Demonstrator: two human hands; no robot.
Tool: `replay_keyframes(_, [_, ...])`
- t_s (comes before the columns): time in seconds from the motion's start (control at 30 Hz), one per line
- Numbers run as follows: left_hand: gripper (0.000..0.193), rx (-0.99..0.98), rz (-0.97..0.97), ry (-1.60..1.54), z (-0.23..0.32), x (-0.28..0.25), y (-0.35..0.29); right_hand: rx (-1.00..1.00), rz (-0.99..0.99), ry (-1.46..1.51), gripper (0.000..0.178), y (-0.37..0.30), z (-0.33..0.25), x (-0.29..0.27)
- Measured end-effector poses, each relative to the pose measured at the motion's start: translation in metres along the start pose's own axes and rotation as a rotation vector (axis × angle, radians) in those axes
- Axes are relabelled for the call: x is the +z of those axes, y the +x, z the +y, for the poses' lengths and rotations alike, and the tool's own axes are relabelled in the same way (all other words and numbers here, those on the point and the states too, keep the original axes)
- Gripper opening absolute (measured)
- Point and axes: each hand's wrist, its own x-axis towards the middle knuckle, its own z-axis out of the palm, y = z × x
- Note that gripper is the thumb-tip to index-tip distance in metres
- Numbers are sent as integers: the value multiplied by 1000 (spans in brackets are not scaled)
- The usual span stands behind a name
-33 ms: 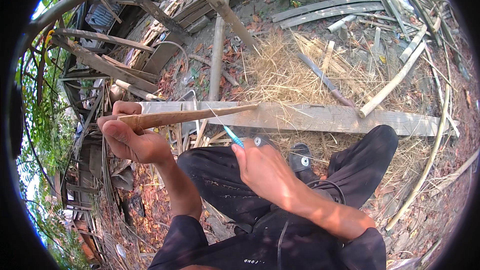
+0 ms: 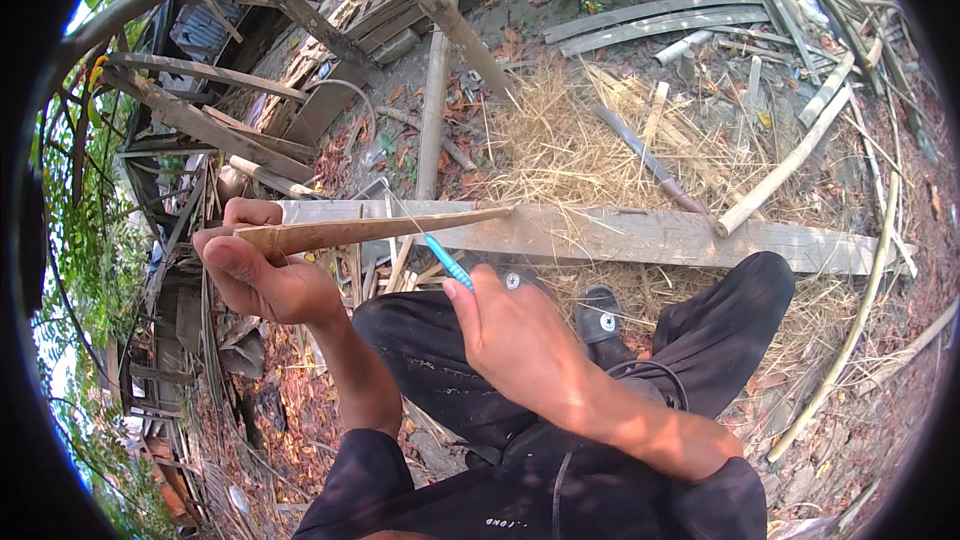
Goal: The person sits on the ground and carves a piece of wood using a blue utility knife. They hold the wood in their left hand and carefully shave off thin strips with the knife in their right hand. The person occasionally pauses to inspect the wood or adjust their grip.
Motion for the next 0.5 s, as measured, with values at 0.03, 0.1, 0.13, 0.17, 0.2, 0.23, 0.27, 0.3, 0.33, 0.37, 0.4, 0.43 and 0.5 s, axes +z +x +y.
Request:
replay_keyframes(0.03, [45,12,-3,7,0,3,-1,-54,40,50,29,2,-28,-10])
replay_keyframes(0.1, [44,49,-18,18,-1,9,-2,-149,14,81,30,6,-48,-13])
replay_keyframes(0.13, [44,37,-16,22,-1,7,0,-81,18,39,30,5,-44,1])
replay_keyframes(0.17, [44,26,-15,26,-1,5,3,-29,3,-10,29,7,-21,9])
replay_keyframes(0.2, [44,17,-9,34,-3,1,5,18,-16,-59,29,10,5,15])
replay_keyframes(0.23, [44,-20,12,9,-3,-3,3,18,-21,-99,29,8,21,18])
replay_keyframes(0.27, [44,-12,11,11,-4,-3,1,26,-17,-144,29,2,37,20])
replay_keyframes(0.3, [45,1,2,11,-3,-2,1,35,-6,-181,29,1,43,19])
replay_keyframes(0.33, [46,1,-16,31,-4,-6,-1,6,12,-87,29,5,22,13])
replay_keyframes(0.37, [45,2,18,19,-6,-5,1,-21,28,9,29,8,-6,5])
replay_keyframes(0.4, [45,8,24,-14,-3,2,4,-42,60,96,29,10,-29,0])
replay_keyframes(0.43, [45,9,5,-11,-2,3,1,-128,75,148,30,10,-35,4])
replay_keyframes(0.5, [45,11,-11,-8,-2,1,0,-7,79,-81,32,12,-14,18])
